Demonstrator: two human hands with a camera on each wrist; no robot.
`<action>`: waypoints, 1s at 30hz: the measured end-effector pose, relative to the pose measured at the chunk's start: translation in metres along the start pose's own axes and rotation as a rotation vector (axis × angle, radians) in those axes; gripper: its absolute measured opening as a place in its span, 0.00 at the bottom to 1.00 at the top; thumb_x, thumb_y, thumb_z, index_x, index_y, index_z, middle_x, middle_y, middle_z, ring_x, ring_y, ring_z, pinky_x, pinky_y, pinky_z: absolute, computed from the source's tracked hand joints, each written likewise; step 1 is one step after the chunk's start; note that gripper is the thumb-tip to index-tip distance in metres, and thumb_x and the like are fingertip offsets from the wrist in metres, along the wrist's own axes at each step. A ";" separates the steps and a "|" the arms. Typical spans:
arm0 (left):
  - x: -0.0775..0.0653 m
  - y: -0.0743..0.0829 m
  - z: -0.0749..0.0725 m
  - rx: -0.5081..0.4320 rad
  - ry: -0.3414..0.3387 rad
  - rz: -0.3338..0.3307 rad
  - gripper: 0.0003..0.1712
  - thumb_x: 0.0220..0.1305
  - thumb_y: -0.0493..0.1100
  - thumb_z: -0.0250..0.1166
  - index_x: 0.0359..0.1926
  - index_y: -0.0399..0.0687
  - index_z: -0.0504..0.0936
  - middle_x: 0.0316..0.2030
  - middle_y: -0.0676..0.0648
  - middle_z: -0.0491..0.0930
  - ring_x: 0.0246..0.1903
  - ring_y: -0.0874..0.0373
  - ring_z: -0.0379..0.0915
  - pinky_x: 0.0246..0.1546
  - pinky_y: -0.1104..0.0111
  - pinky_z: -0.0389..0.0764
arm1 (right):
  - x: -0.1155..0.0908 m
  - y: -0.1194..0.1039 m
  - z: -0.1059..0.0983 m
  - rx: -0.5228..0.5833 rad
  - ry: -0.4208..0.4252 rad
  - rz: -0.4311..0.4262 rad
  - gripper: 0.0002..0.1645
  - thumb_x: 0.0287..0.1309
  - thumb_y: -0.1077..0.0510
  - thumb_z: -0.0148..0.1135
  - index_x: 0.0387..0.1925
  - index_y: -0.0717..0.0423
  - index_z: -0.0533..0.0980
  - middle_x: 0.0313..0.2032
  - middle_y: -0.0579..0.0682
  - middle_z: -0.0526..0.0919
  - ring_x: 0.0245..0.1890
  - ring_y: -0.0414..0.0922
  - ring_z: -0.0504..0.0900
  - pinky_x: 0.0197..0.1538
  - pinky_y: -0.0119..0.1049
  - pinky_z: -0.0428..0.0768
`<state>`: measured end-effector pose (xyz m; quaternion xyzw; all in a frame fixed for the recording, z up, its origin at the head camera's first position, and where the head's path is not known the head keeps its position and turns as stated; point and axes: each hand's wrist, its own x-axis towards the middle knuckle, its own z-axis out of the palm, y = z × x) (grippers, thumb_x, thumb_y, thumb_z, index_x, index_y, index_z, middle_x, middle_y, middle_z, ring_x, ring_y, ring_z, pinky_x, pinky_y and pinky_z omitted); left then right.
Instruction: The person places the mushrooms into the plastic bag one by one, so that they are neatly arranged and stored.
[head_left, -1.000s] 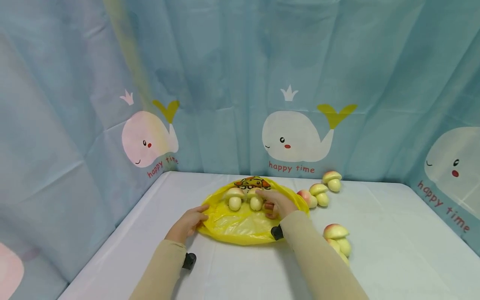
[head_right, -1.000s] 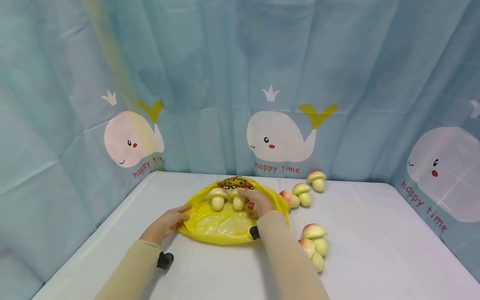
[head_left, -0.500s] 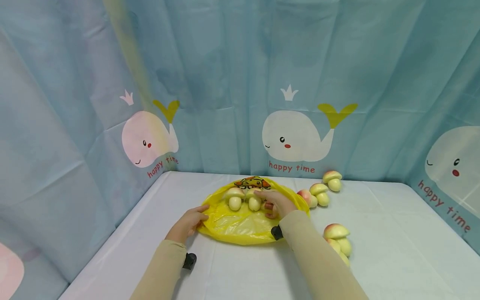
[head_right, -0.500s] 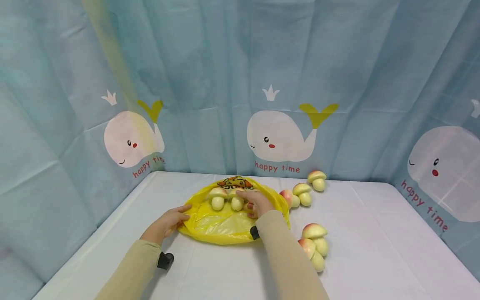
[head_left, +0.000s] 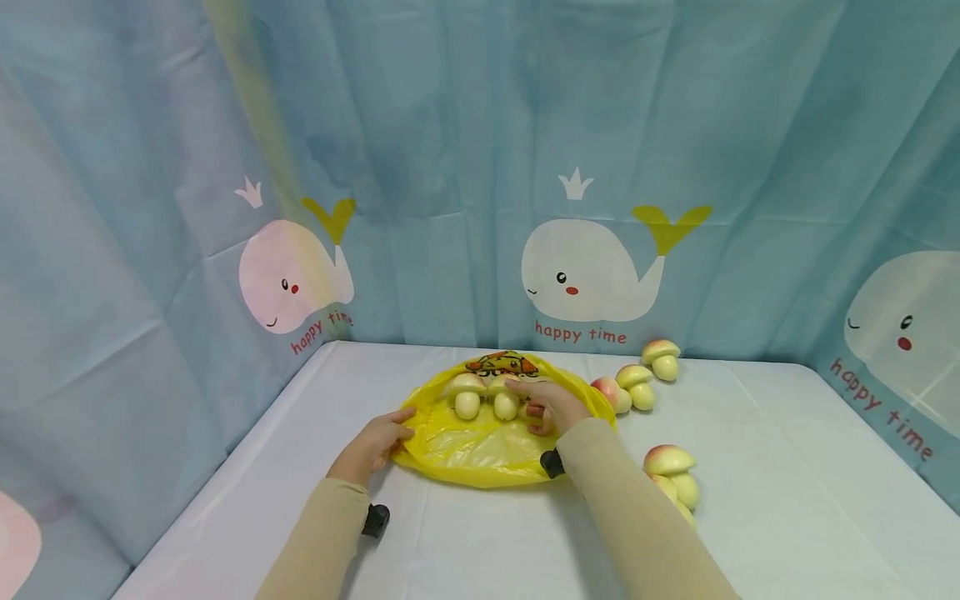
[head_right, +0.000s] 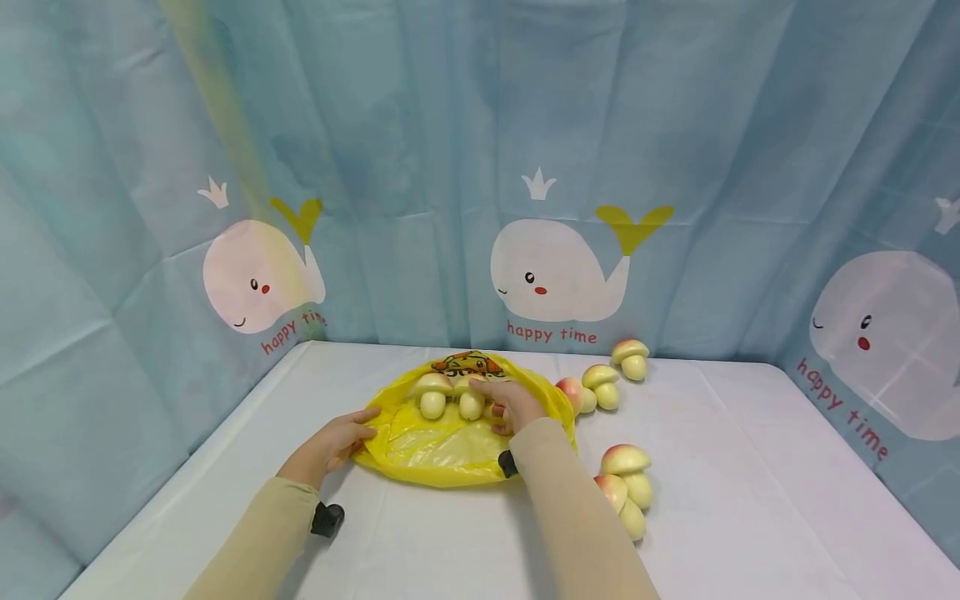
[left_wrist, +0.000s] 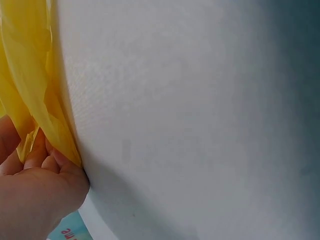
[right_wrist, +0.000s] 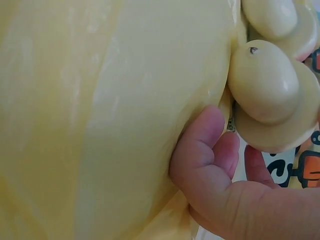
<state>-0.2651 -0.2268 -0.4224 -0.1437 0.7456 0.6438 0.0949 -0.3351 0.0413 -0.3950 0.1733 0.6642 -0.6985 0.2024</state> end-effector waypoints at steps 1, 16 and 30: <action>0.000 0.000 0.000 0.001 0.000 0.001 0.30 0.68 0.28 0.51 0.71 0.36 0.61 0.71 0.29 0.50 0.50 0.49 0.64 0.45 0.69 0.71 | 0.001 0.000 0.000 -0.003 0.004 0.001 0.40 0.51 0.48 0.74 0.59 0.64 0.66 0.53 0.62 0.64 0.55 0.55 0.62 0.56 0.50 0.71; 0.001 0.000 -0.001 0.001 0.004 -0.002 0.31 0.68 0.28 0.50 0.71 0.36 0.60 0.70 0.29 0.51 0.48 0.49 0.64 0.43 0.70 0.71 | -0.002 -0.011 -0.002 0.004 0.044 0.064 0.50 0.51 0.49 0.74 0.65 0.66 0.58 0.56 0.64 0.62 0.51 0.55 0.65 0.54 0.46 0.71; 0.000 0.000 0.000 0.002 -0.007 0.001 0.31 0.68 0.27 0.50 0.72 0.36 0.59 0.70 0.29 0.51 0.50 0.48 0.64 0.45 0.69 0.72 | -0.025 -0.042 -0.025 -0.265 -0.044 0.064 0.40 0.60 0.52 0.67 0.66 0.65 0.59 0.54 0.68 0.69 0.48 0.57 0.73 0.59 0.53 0.71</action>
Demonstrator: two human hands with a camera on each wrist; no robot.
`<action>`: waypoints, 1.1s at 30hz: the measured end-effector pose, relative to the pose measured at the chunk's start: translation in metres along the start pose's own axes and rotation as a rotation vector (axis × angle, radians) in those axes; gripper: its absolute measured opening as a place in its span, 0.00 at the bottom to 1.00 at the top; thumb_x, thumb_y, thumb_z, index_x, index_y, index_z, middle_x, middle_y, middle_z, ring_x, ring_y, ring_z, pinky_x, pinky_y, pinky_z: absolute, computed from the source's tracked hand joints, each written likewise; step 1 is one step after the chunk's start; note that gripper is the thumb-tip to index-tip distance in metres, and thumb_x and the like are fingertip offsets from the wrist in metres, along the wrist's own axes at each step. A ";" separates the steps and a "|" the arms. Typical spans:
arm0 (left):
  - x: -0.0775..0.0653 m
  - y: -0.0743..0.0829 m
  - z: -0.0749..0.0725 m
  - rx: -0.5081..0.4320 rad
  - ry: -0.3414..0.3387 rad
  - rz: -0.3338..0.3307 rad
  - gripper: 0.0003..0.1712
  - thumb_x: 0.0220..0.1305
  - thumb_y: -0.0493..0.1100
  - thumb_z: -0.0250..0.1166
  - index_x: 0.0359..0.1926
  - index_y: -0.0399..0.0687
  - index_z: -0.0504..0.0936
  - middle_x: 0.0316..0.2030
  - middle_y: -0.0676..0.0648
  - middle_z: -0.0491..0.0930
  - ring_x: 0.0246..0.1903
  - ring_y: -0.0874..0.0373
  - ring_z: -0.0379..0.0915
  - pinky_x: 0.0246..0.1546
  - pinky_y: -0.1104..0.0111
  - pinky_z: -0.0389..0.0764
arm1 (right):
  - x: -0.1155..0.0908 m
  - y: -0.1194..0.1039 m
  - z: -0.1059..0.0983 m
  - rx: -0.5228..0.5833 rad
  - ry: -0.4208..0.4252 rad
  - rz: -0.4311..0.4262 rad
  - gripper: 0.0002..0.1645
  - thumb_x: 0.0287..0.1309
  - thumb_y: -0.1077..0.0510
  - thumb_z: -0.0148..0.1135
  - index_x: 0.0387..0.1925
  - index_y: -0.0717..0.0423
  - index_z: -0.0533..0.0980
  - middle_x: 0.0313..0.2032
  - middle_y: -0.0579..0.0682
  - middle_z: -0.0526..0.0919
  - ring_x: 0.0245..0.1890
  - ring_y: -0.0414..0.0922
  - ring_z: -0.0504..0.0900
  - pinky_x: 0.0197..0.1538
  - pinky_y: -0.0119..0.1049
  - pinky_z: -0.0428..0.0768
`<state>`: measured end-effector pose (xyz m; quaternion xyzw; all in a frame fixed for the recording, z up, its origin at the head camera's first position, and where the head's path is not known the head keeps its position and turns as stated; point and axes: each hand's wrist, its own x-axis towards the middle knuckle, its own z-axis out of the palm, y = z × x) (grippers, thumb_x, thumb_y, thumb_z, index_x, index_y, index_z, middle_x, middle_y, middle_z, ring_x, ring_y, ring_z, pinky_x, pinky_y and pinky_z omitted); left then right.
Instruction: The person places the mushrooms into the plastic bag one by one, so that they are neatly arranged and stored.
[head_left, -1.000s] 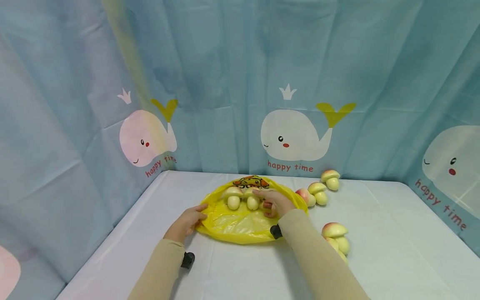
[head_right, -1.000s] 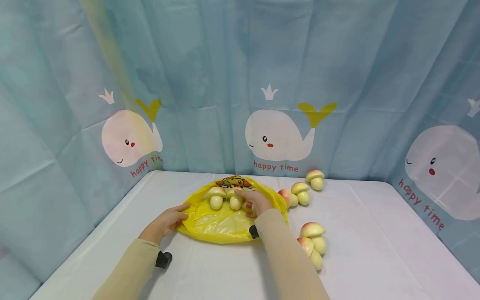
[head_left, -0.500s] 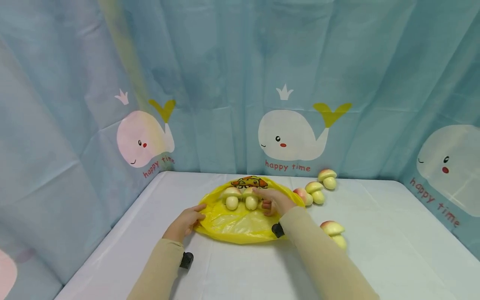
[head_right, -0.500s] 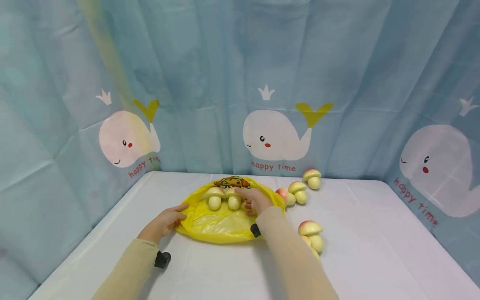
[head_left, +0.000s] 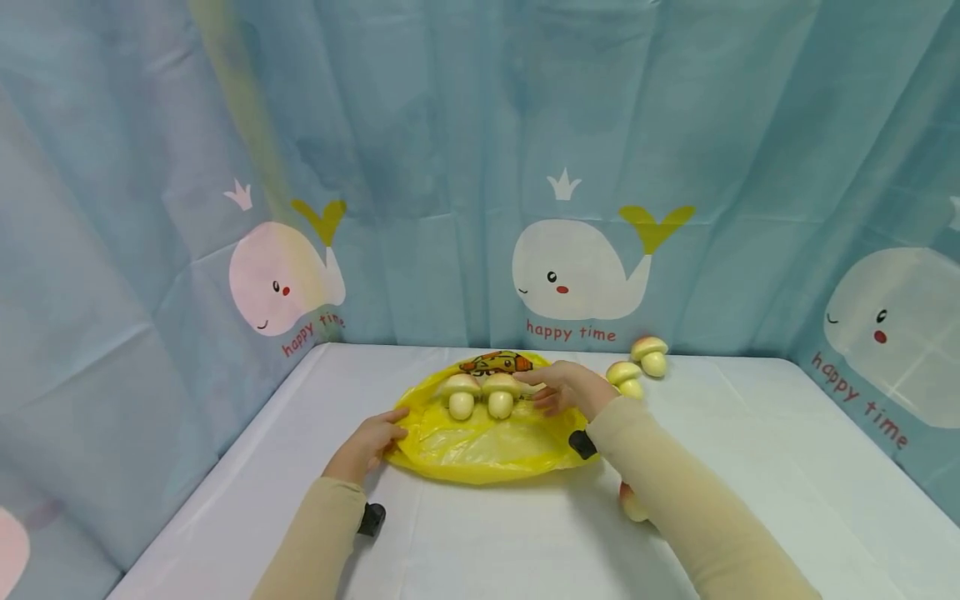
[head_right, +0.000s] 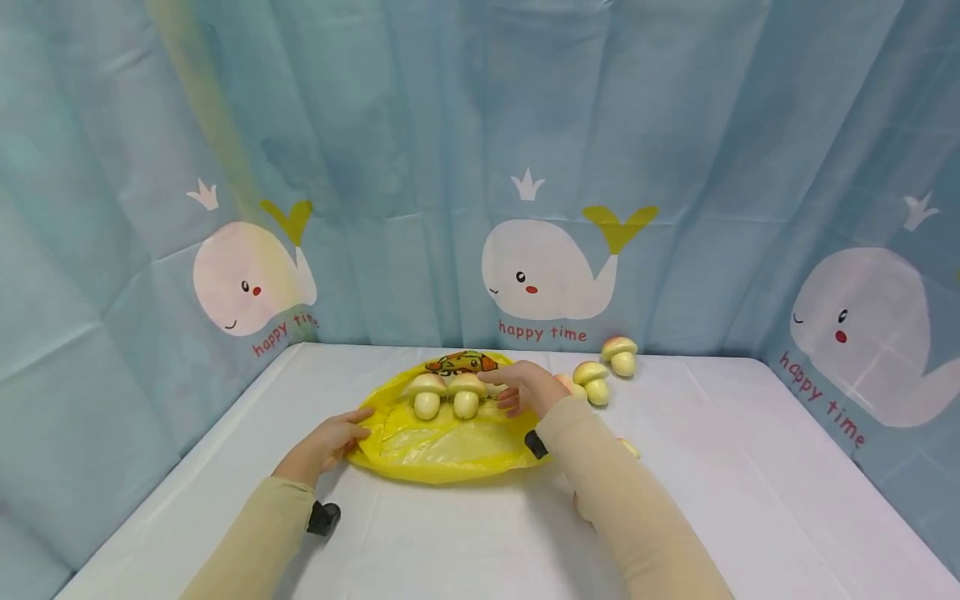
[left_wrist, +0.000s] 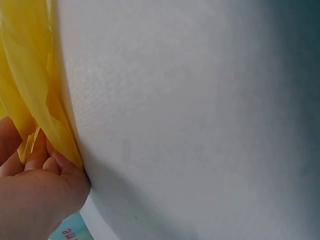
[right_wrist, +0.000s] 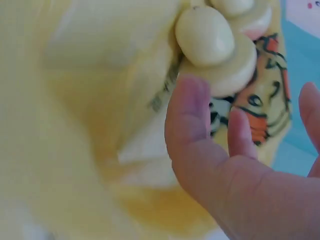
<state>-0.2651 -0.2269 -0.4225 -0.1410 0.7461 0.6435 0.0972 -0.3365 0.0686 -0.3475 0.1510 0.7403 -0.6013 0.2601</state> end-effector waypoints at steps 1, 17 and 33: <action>0.000 0.000 0.000 0.000 0.000 0.002 0.31 0.68 0.28 0.50 0.72 0.36 0.59 0.70 0.29 0.51 0.50 0.48 0.64 0.44 0.69 0.72 | -0.003 -0.002 -0.003 -0.024 -0.007 -0.004 0.40 0.61 0.52 0.66 0.66 0.65 0.58 0.54 0.68 0.70 0.50 0.57 0.73 0.60 0.52 0.71; 0.000 0.002 0.000 0.002 -0.004 -0.014 0.31 0.69 0.28 0.49 0.72 0.36 0.58 0.71 0.29 0.48 0.54 0.46 0.60 0.51 0.65 0.69 | -0.038 -0.009 -0.055 -0.272 -0.110 -0.115 0.36 0.67 0.49 0.58 0.66 0.65 0.59 0.51 0.61 0.72 0.55 0.57 0.73 0.54 0.50 0.74; -0.001 0.001 0.000 -0.001 -0.009 -0.005 0.31 0.69 0.28 0.50 0.72 0.35 0.59 0.71 0.29 0.49 0.48 0.48 0.62 0.45 0.68 0.69 | -0.070 0.009 -0.105 -0.428 -0.164 -0.232 0.31 0.64 0.46 0.61 0.59 0.63 0.69 0.52 0.60 0.75 0.46 0.53 0.76 0.41 0.42 0.75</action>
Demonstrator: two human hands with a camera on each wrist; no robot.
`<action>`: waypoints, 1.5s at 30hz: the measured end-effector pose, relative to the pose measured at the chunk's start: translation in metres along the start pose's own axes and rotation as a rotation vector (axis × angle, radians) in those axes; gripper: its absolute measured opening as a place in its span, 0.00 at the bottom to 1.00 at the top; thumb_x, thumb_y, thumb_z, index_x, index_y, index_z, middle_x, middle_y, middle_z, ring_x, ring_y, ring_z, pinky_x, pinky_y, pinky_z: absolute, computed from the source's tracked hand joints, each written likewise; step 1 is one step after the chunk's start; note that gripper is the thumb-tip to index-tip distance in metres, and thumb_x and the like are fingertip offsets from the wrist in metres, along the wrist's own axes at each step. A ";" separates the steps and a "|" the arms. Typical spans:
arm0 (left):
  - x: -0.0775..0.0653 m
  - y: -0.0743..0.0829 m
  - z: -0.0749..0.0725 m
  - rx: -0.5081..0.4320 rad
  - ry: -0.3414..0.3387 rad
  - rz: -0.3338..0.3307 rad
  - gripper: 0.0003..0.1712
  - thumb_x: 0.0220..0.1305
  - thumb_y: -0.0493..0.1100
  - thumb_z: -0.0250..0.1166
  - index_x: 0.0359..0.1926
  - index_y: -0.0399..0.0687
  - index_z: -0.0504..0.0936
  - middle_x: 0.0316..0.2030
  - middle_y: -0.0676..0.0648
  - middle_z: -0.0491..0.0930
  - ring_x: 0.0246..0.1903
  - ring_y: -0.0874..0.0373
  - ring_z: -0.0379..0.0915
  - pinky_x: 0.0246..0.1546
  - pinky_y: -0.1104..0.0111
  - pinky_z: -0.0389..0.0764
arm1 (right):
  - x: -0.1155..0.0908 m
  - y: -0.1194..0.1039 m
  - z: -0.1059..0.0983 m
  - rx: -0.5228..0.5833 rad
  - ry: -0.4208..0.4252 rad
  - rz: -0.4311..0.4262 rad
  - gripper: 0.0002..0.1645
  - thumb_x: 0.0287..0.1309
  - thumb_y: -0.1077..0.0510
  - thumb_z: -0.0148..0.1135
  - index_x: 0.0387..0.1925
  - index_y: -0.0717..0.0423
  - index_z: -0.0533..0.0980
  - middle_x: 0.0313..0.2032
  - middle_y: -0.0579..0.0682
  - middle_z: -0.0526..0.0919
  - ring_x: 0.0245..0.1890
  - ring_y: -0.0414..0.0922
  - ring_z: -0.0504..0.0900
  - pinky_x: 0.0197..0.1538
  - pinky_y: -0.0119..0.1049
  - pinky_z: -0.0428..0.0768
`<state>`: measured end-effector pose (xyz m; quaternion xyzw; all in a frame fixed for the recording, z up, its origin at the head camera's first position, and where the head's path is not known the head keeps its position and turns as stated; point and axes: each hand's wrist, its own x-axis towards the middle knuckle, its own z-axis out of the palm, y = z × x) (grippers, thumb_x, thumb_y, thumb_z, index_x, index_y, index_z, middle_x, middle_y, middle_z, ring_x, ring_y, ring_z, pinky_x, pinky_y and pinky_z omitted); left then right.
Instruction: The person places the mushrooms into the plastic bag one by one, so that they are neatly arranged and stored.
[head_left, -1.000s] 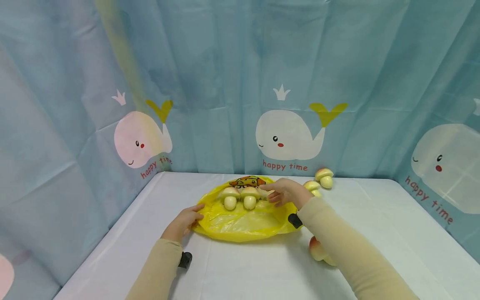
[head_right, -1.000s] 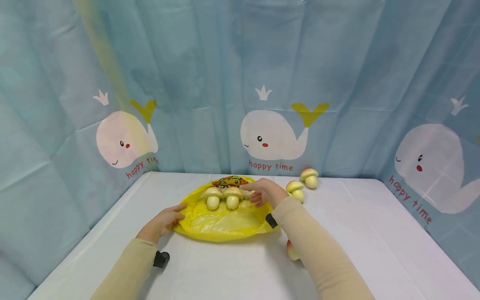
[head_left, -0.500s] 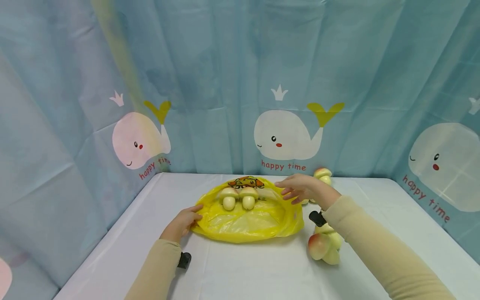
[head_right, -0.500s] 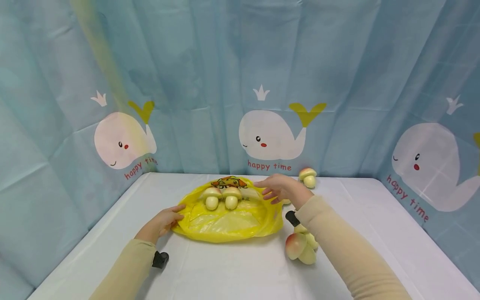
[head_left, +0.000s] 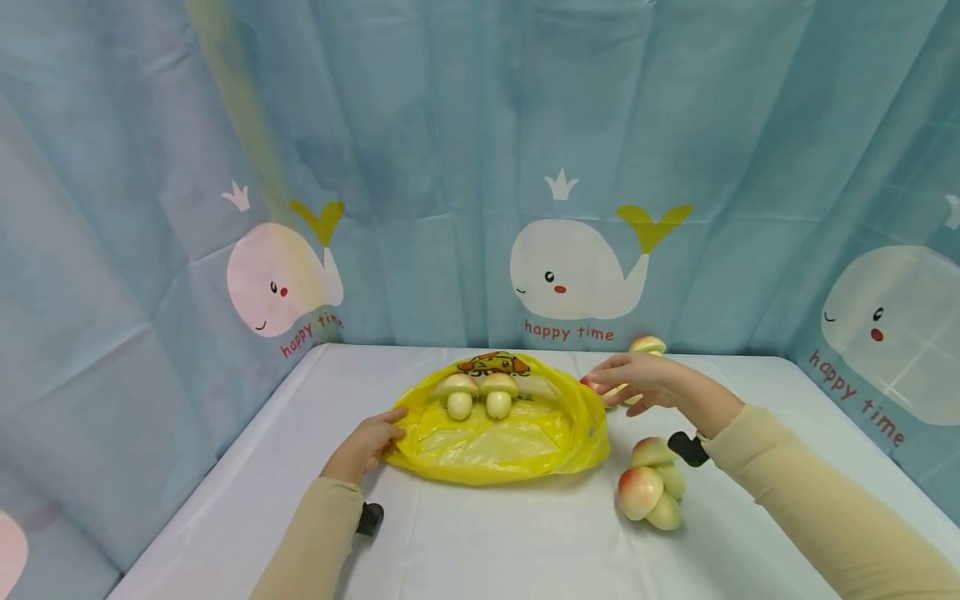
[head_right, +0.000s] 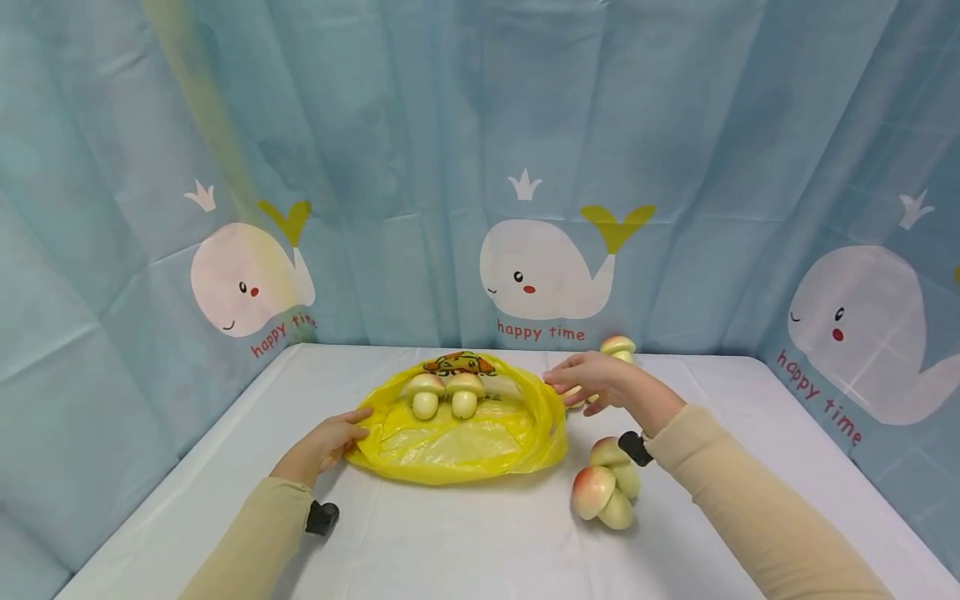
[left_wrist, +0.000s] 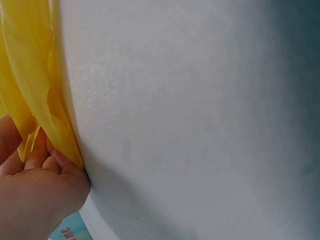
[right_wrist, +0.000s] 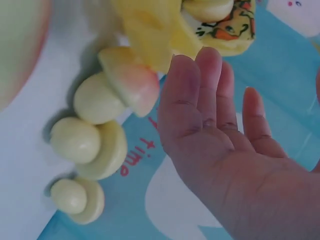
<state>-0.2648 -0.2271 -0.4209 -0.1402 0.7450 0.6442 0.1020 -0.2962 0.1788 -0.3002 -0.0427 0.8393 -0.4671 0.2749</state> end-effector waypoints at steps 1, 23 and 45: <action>0.000 0.000 0.000 -0.001 0.001 0.000 0.31 0.69 0.28 0.50 0.72 0.35 0.59 0.71 0.29 0.50 0.49 0.48 0.62 0.46 0.68 0.69 | -0.001 0.003 -0.002 -0.014 0.004 -0.009 0.32 0.64 0.45 0.61 0.60 0.63 0.69 0.54 0.61 0.74 0.47 0.53 0.76 0.41 0.42 0.75; 0.000 0.000 0.001 -0.016 0.000 -0.001 0.31 0.69 0.27 0.49 0.72 0.35 0.58 0.71 0.29 0.48 0.57 0.45 0.60 0.54 0.63 0.69 | -0.024 0.046 -0.027 -0.198 -0.139 -0.093 0.45 0.61 0.46 0.64 0.71 0.63 0.58 0.67 0.65 0.65 0.62 0.62 0.66 0.50 0.67 0.68; 0.002 0.000 0.002 -0.016 0.012 -0.016 0.31 0.69 0.27 0.50 0.72 0.36 0.59 0.71 0.29 0.50 0.55 0.46 0.62 0.50 0.66 0.71 | -0.023 0.096 -0.040 -0.218 -0.248 -0.117 0.45 0.58 0.53 0.66 0.73 0.59 0.58 0.69 0.65 0.61 0.65 0.69 0.58 0.49 0.72 0.64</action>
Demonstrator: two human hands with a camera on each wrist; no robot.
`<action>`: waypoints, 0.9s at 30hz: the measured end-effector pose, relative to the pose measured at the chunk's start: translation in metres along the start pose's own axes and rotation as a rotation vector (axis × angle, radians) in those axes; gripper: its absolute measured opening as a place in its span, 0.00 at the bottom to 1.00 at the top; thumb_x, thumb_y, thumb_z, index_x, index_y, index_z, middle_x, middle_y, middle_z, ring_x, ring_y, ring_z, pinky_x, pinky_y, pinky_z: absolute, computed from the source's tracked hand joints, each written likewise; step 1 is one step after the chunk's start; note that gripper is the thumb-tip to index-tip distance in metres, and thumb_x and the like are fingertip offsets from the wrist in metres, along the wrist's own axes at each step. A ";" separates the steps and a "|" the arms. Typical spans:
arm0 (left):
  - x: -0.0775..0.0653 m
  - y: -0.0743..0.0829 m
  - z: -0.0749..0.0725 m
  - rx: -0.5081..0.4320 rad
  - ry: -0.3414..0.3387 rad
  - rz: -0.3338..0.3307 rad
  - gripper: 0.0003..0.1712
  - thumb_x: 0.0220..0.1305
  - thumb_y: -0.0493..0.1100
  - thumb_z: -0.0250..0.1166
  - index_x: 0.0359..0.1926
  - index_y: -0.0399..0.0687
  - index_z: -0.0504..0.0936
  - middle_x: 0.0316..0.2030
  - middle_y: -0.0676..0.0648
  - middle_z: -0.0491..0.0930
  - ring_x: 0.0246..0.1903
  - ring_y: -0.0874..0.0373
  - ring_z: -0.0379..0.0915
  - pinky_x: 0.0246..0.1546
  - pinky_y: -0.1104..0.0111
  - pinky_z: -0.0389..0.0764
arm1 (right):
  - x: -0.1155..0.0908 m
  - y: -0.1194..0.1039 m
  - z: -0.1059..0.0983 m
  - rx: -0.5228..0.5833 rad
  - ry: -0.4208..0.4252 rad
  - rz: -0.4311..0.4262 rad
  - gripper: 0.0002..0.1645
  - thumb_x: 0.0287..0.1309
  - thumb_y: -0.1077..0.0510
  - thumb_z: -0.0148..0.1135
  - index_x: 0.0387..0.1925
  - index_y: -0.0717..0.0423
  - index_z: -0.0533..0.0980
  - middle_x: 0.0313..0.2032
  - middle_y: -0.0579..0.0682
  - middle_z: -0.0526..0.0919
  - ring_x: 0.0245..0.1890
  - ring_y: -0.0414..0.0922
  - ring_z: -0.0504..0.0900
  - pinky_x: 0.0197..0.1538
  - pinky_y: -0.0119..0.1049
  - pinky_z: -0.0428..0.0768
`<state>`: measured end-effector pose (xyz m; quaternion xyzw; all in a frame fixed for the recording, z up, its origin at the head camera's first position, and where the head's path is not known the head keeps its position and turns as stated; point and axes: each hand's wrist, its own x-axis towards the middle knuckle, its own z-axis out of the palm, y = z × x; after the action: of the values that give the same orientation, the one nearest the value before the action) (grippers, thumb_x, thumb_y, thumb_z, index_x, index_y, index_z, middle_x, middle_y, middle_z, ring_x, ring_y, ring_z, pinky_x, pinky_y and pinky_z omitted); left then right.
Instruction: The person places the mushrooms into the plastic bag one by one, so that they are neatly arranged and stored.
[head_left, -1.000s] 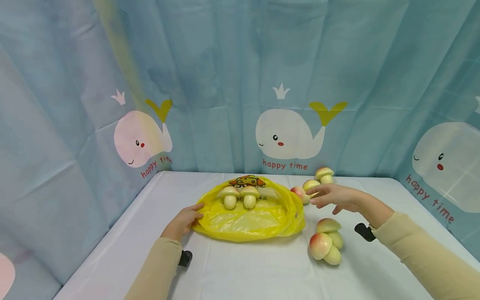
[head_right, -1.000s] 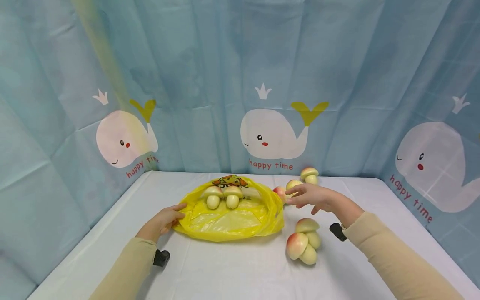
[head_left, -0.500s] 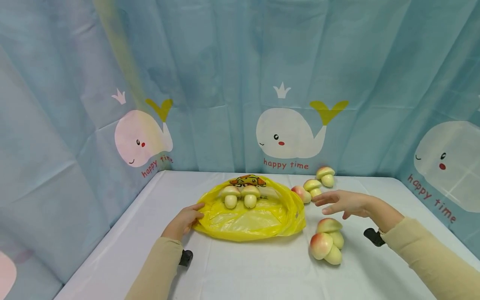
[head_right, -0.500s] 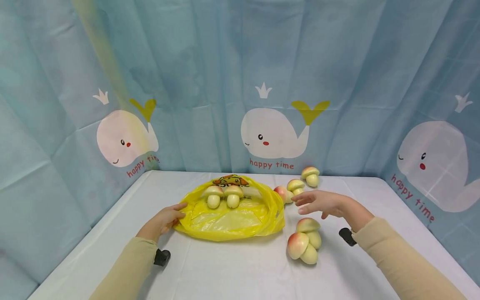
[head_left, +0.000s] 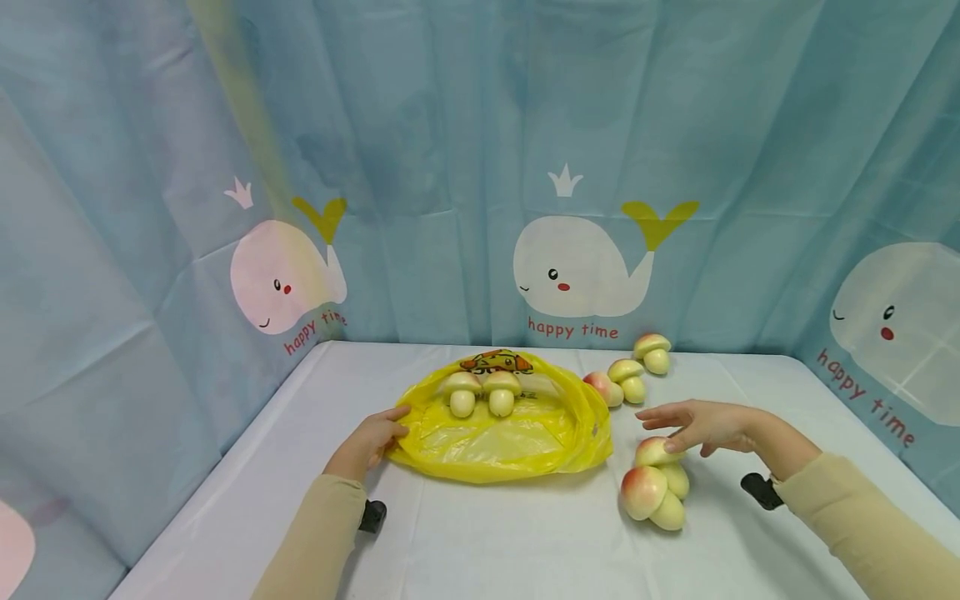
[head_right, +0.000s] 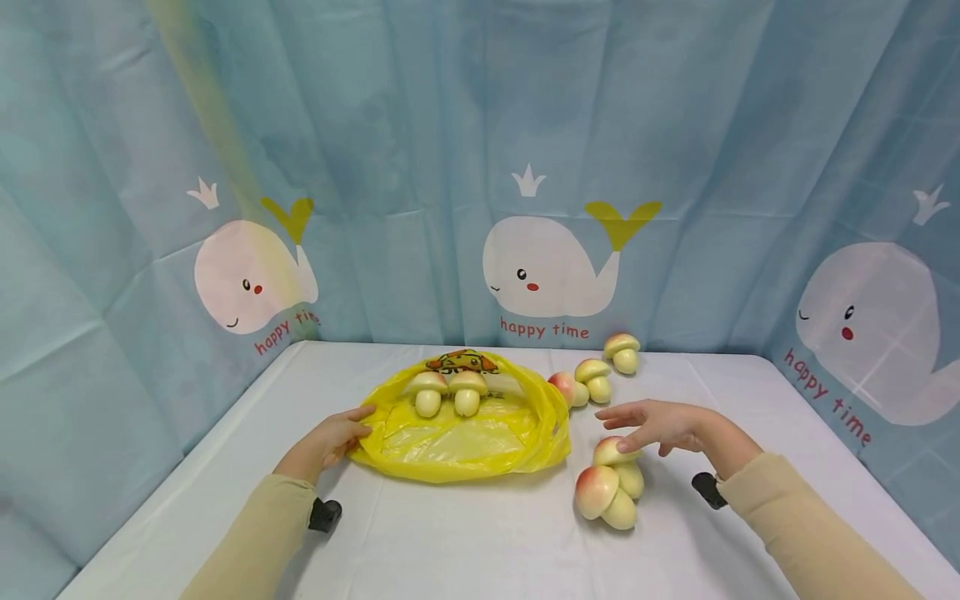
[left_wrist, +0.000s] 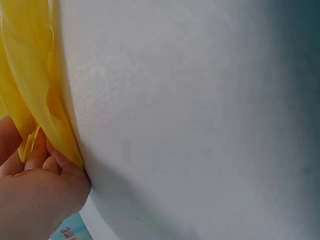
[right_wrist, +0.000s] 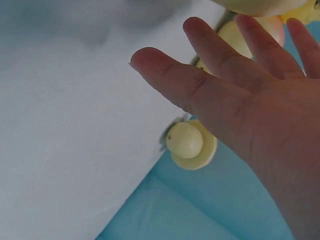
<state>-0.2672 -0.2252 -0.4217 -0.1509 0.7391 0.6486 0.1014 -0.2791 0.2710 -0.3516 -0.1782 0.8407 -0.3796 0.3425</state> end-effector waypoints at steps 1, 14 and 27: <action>0.000 -0.001 0.000 0.002 0.001 0.000 0.31 0.69 0.27 0.50 0.72 0.36 0.59 0.71 0.29 0.49 0.55 0.46 0.61 0.51 0.65 0.70 | 0.000 0.002 0.000 0.002 0.000 0.002 0.45 0.58 0.54 0.66 0.73 0.59 0.58 0.69 0.65 0.61 0.66 0.70 0.57 0.49 0.72 0.64; 0.002 -0.001 -0.001 0.002 0.003 -0.007 0.31 0.69 0.27 0.50 0.72 0.36 0.59 0.71 0.30 0.51 0.54 0.46 0.61 0.54 0.63 0.69 | -0.001 0.016 0.003 -0.005 0.023 0.022 0.45 0.56 0.56 0.68 0.72 0.60 0.59 0.67 0.68 0.63 0.64 0.69 0.59 0.50 0.69 0.66; 0.002 -0.002 -0.001 0.021 -0.005 0.009 0.31 0.68 0.27 0.50 0.72 0.35 0.59 0.71 0.29 0.50 0.53 0.47 0.62 0.49 0.65 0.69 | -0.003 0.019 0.009 -0.043 0.053 0.007 0.42 0.54 0.56 0.69 0.69 0.62 0.64 0.64 0.67 0.67 0.60 0.63 0.64 0.50 0.63 0.67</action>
<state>-0.2682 -0.2268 -0.4242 -0.1448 0.7464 0.6414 0.1021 -0.2713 0.2806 -0.3694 -0.1724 0.8580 -0.3649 0.3179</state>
